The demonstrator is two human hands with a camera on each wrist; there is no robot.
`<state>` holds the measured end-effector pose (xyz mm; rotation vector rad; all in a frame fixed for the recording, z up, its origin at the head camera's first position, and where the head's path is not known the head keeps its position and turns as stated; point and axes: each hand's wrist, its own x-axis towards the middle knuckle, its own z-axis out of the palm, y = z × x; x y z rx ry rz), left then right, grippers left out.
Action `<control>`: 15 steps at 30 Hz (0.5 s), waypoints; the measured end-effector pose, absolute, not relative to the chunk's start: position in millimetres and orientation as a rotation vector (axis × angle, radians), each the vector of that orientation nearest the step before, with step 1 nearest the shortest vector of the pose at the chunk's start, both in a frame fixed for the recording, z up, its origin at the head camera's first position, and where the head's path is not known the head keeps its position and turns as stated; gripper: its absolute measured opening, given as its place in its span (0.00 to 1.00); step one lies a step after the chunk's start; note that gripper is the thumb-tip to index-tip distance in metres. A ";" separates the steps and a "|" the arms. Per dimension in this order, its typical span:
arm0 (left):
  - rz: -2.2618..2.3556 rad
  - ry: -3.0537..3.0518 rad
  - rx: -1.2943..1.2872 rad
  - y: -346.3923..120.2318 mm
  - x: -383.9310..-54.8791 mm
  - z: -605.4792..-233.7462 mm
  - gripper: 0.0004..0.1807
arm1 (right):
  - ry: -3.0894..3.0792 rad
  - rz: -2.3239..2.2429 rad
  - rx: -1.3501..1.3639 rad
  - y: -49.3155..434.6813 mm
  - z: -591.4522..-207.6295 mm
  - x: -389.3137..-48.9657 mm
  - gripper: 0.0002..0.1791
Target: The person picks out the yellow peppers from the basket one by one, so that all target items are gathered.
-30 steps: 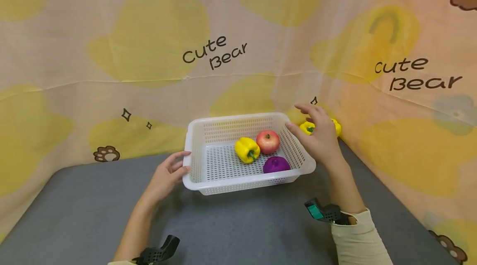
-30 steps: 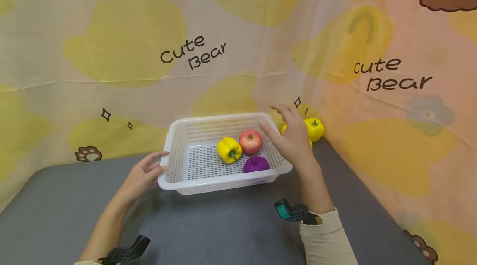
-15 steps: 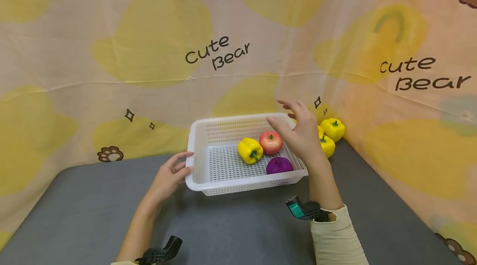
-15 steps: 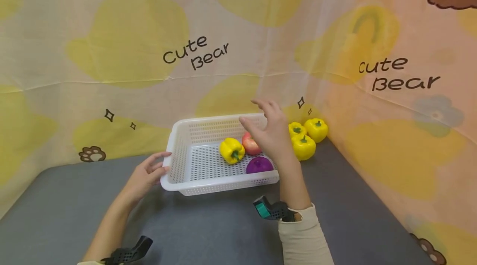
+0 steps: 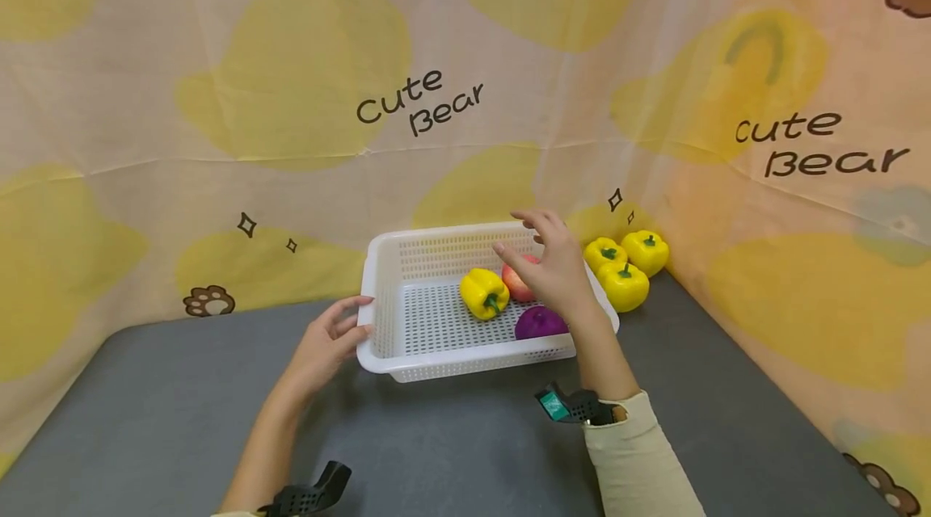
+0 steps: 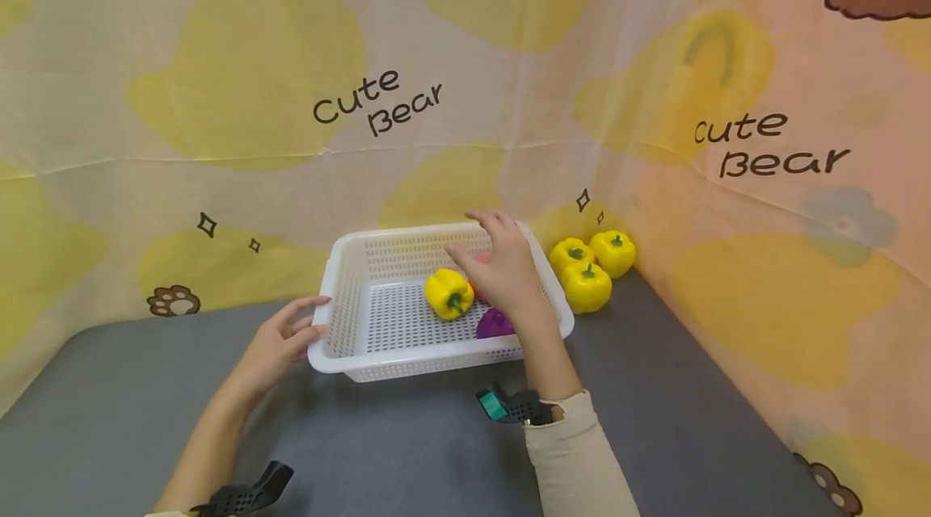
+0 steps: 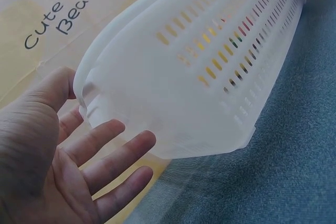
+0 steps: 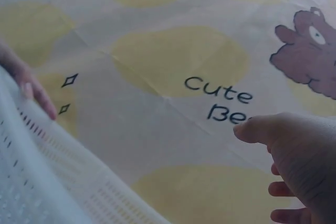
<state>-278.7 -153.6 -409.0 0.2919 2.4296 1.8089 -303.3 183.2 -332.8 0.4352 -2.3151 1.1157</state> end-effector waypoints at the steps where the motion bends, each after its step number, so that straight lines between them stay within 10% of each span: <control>1: 1.809 2.430 0.291 -154.1 -278.5 -409.2 0.28 | -2.335 1.109 0.438 180.7 -335.2 -304.9 0.29; 15: 1.815 2.430 0.305 -154.3 -278.4 -410.0 0.27 | -2.554 1.019 0.435 160.3 -372.9 -324.1 0.31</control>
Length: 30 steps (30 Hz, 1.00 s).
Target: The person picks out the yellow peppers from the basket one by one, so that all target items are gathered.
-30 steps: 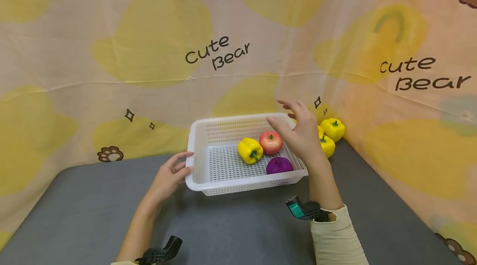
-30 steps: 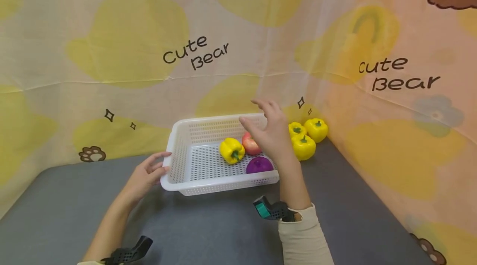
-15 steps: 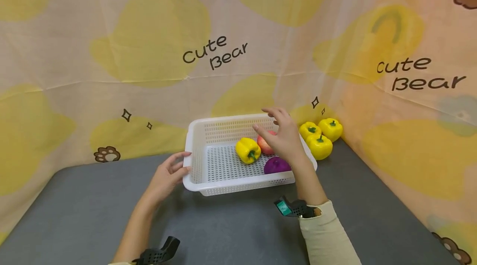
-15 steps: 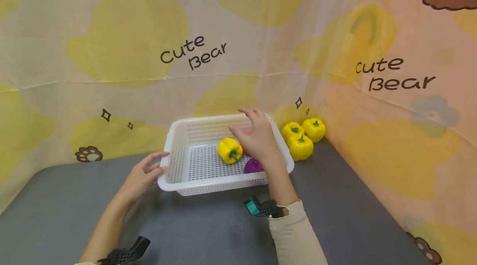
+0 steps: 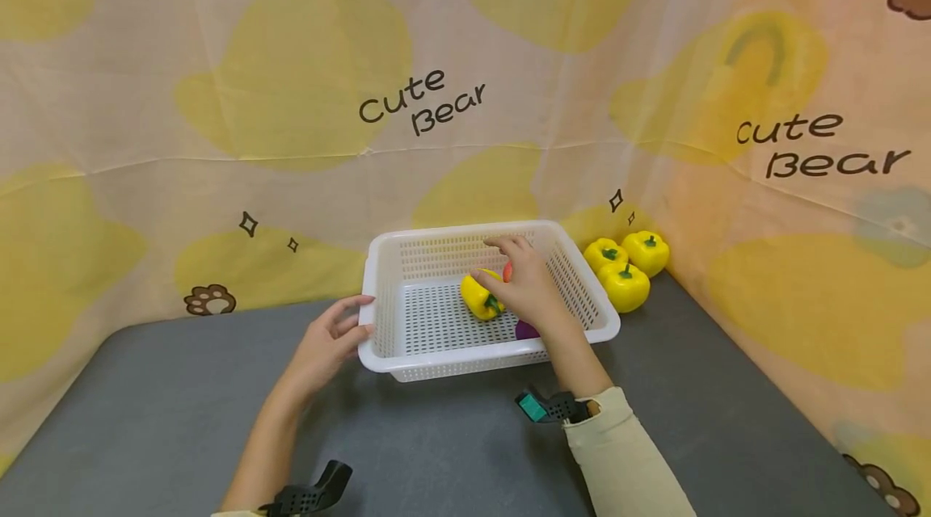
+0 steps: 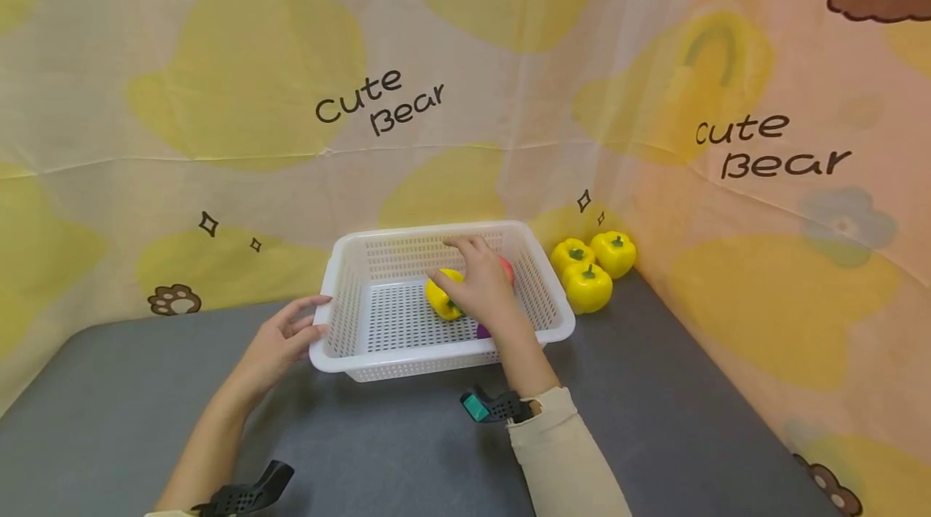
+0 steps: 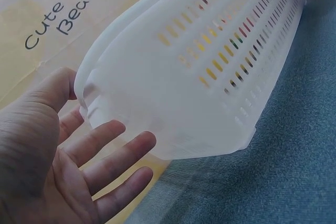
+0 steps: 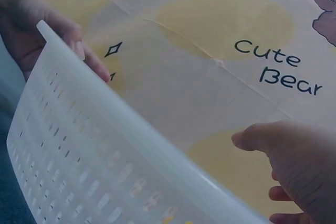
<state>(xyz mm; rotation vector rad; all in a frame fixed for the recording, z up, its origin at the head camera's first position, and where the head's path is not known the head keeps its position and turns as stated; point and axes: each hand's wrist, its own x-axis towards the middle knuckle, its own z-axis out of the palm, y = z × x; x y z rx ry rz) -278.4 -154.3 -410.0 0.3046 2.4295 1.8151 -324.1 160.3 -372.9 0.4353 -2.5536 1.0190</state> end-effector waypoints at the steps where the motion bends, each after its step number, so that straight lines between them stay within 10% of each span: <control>1: 1.813 2.428 0.307 -153.6 -278.4 -409.9 0.27 | -2.570 1.018 0.431 160.7 -374.1 -324.0 0.32; 30: 1.804 2.439 0.289 -152.3 -279.4 -409.6 0.28 | -2.901 0.806 0.526 150.7 -379.2 -327.8 0.36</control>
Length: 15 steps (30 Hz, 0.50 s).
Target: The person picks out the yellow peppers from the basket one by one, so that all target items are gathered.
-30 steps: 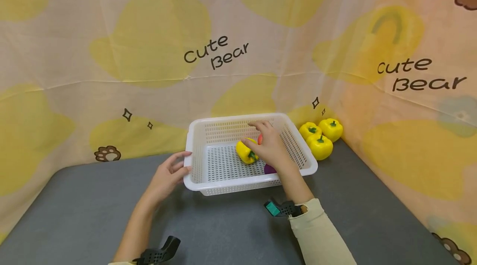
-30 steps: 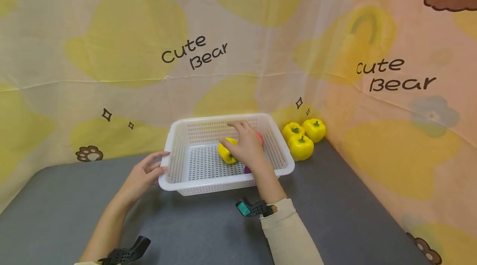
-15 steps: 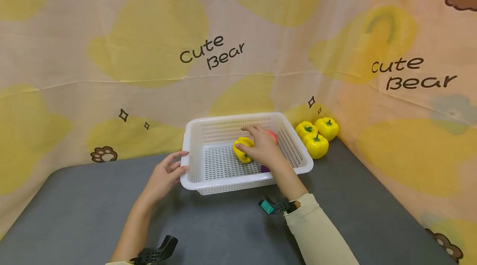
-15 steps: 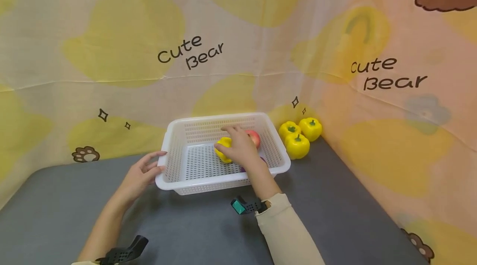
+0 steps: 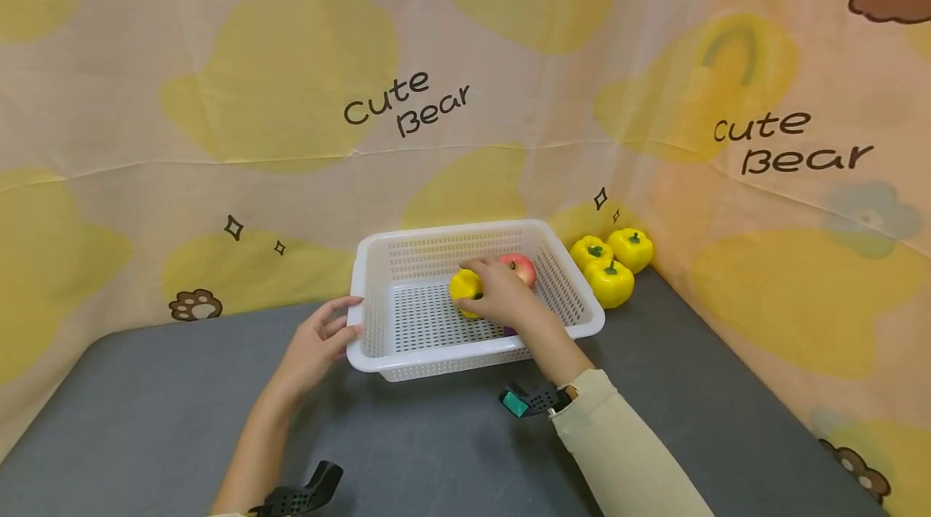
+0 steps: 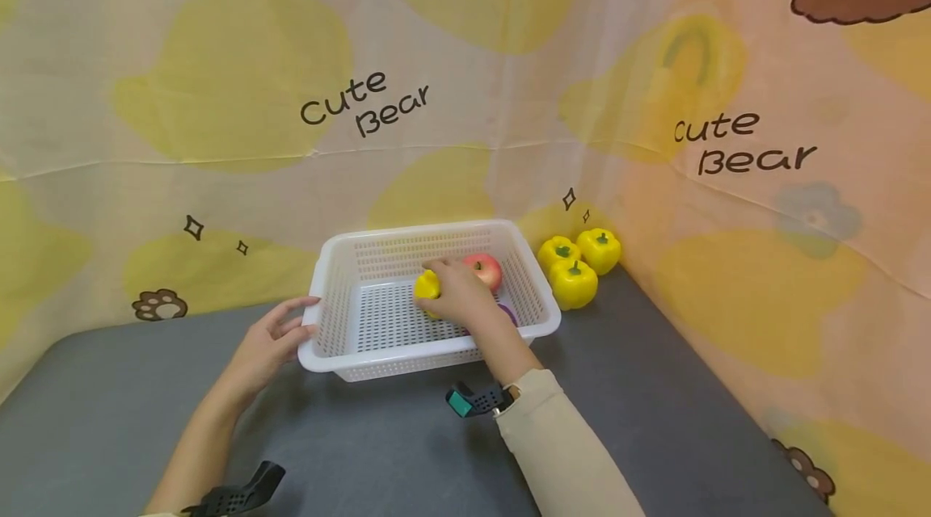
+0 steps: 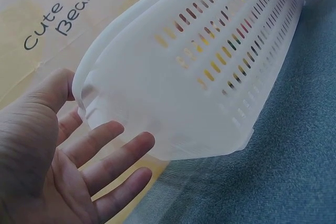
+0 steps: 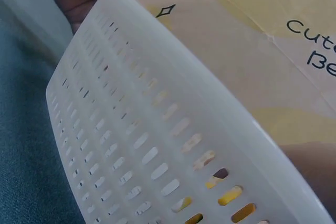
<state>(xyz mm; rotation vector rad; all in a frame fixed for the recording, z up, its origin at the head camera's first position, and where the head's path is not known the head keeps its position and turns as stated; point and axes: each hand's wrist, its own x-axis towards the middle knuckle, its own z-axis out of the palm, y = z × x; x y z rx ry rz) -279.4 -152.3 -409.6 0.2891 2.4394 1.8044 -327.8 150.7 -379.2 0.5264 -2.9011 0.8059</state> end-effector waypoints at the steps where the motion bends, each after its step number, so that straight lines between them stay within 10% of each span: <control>1: 1.800 2.441 0.285 -152.4 -279.3 -409.6 0.28 | -2.911 0.789 0.522 150.3 -379.3 -327.7 0.36; 15: 1.799 2.448 0.299 -153.1 -279.0 -409.1 0.28 | -2.985 0.580 0.569 145.7 -382.7 -332.8 0.35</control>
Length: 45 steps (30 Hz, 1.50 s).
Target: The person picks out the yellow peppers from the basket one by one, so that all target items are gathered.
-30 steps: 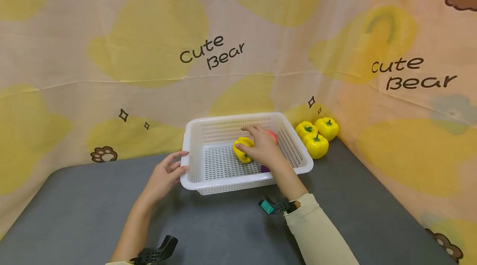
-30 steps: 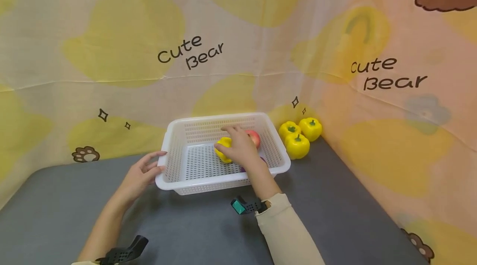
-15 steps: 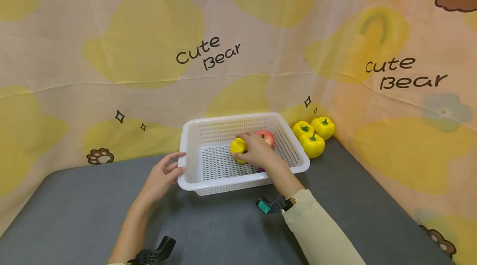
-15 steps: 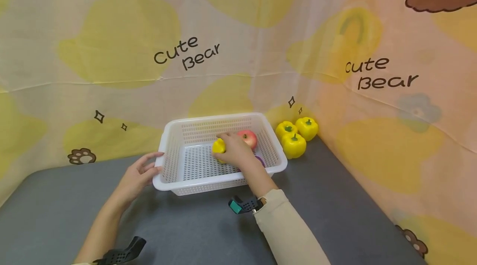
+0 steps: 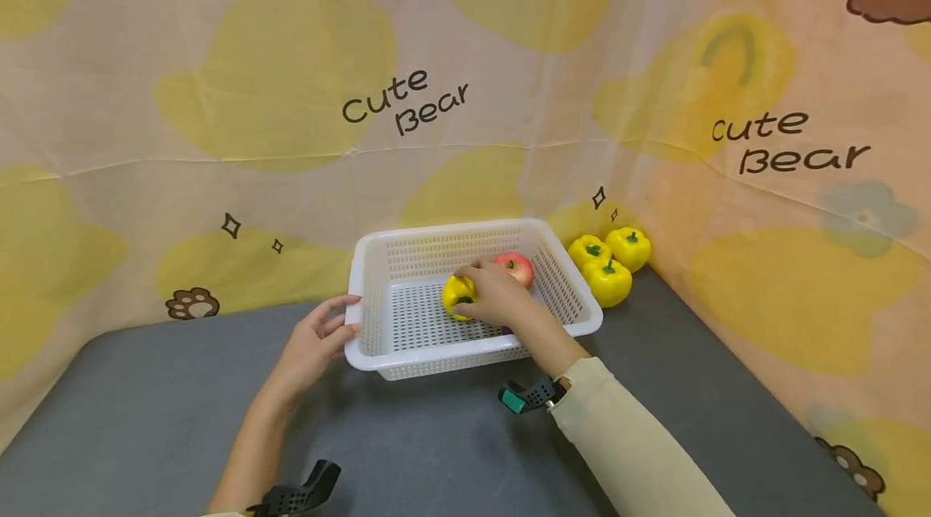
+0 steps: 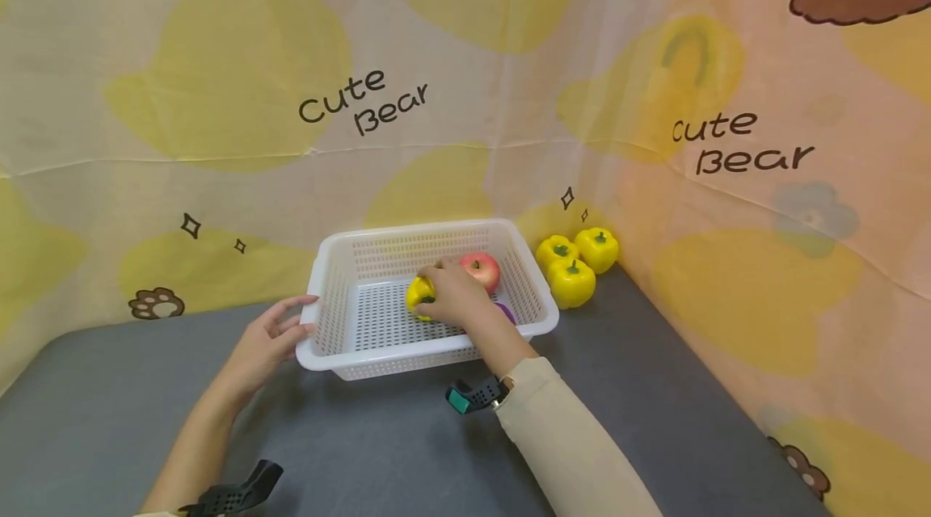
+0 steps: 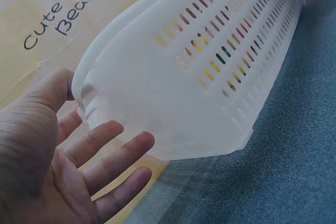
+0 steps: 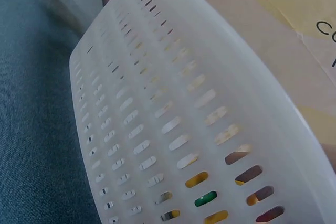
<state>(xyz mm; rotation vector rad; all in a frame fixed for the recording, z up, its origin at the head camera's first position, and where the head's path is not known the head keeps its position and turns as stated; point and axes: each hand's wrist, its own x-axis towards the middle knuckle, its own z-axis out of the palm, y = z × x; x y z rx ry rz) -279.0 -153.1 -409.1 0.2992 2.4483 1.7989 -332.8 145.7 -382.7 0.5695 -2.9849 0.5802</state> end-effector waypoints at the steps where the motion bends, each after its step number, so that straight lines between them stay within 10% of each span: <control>1: 1.799 2.450 0.298 -153.2 -279.1 -409.0 0.28 | -2.987 0.576 0.571 145.1 -382.7 -333.6 0.34; 30: 1.803 2.446 0.283 -152.1 -278.0 -405.5 0.28 | -3.040 0.635 0.636 142.9 -381.3 -340.0 0.18; 45: 1.801 2.449 0.270 -151.2 -278.5 -407.4 0.28 | -2.977 0.740 0.737 145.3 -381.5 -334.8 0.35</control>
